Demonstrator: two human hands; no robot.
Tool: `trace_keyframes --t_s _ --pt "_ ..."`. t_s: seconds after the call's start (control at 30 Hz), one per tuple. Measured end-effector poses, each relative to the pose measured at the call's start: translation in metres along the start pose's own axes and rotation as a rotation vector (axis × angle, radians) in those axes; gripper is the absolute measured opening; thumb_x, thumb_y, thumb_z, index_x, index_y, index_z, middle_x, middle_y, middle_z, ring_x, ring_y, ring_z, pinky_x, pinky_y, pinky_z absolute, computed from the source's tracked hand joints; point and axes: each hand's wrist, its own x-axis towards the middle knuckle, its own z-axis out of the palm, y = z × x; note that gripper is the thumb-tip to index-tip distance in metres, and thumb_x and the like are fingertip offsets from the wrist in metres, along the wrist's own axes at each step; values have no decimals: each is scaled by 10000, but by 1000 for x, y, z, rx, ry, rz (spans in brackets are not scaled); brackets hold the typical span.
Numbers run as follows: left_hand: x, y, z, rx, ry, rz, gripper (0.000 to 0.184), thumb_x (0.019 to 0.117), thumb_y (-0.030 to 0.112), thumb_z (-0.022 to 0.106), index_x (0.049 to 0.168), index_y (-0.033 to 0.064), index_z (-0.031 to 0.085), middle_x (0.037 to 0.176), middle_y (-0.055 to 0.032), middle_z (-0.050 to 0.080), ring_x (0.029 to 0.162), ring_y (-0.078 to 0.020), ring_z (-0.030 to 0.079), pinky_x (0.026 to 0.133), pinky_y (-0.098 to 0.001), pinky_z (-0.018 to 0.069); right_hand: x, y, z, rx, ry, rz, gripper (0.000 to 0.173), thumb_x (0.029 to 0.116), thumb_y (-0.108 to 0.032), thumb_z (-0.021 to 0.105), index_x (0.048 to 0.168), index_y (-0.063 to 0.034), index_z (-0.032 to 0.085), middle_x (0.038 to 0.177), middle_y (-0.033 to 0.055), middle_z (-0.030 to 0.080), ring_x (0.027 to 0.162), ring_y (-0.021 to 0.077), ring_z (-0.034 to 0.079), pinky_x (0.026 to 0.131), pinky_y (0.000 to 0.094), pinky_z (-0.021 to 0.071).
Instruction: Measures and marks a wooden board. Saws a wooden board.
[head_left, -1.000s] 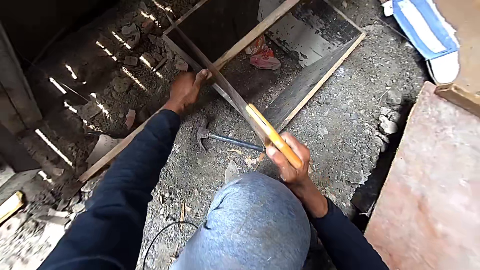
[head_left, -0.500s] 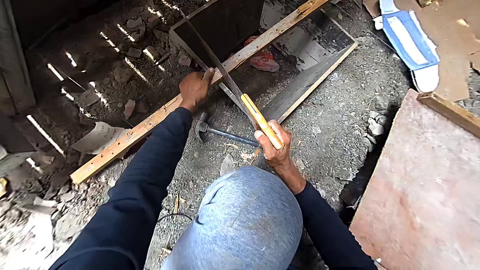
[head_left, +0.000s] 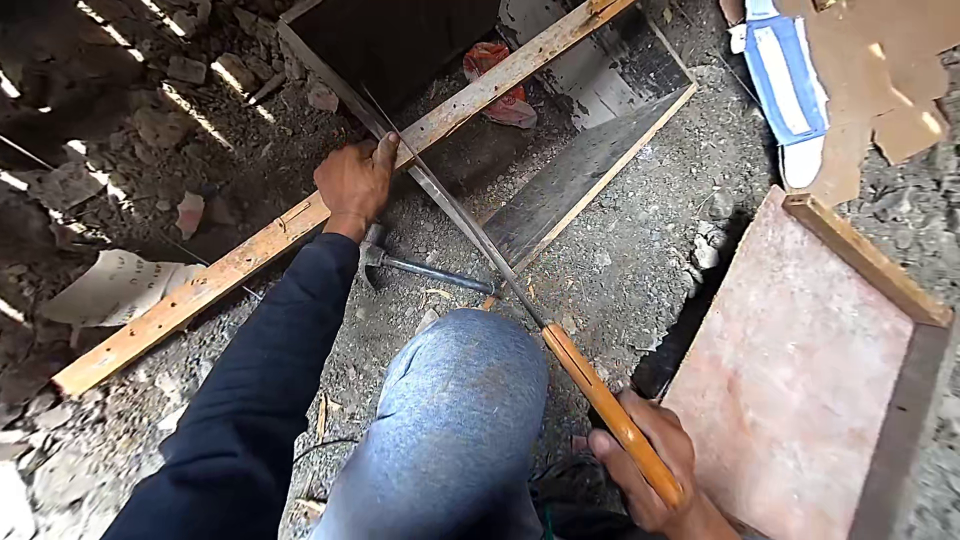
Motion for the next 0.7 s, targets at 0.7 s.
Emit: trace_keyframes --t_s 0.7 --pt "2 -3 1 -26 -17 -1 864 1016 698 125 837 40 654 930 -230 714 1003 -430 697 784 -684 473 119 0 86 238 336 -109 371 998 -385 576 776 -87 561 597 -17 530 499 63 519 452 257 460"
